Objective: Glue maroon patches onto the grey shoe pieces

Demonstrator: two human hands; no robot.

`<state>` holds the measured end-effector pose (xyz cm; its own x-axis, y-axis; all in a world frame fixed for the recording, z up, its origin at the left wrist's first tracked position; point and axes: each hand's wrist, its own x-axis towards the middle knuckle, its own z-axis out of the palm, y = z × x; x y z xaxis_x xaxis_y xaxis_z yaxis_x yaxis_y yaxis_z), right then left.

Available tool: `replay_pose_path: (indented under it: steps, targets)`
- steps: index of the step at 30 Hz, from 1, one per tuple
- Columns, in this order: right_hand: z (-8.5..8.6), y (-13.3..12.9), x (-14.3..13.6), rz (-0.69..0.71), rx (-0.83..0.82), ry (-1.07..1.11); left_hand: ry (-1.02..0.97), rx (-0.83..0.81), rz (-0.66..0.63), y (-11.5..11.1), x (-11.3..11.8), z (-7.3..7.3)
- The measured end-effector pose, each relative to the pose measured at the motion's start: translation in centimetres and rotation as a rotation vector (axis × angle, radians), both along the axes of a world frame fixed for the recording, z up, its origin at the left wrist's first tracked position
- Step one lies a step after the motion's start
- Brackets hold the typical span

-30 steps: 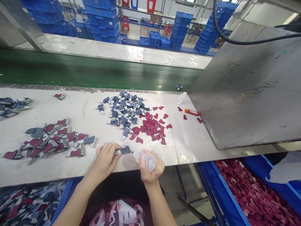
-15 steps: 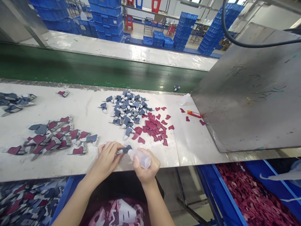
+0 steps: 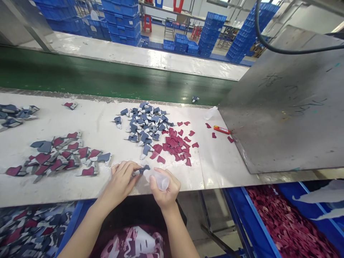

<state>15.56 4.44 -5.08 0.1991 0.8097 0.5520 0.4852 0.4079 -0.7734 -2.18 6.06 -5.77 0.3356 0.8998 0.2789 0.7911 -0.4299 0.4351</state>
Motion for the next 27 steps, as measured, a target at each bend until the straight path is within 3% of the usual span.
replay_pose_path:
  steps: [10,17,23,27]
  targets:
    - [-0.4,-0.2,0.5,-0.027,0.031,0.031,0.035,-0.017,0.002,0.0,0.0,-0.1]
    - [-1.6,-0.7,0.7,-0.184,0.021,0.088,0.033,-0.007,0.0,0.0,-0.1,-0.1]
    - [-2.4,-0.8,0.5,-0.268,0.013,0.237,0.021,-0.006,-0.007,0.0,0.0,0.0]
    - [-2.0,-0.3,1.0,-0.306,-0.03,0.463,0.014,-0.012,-0.002,0.1,-0.1,0.3]
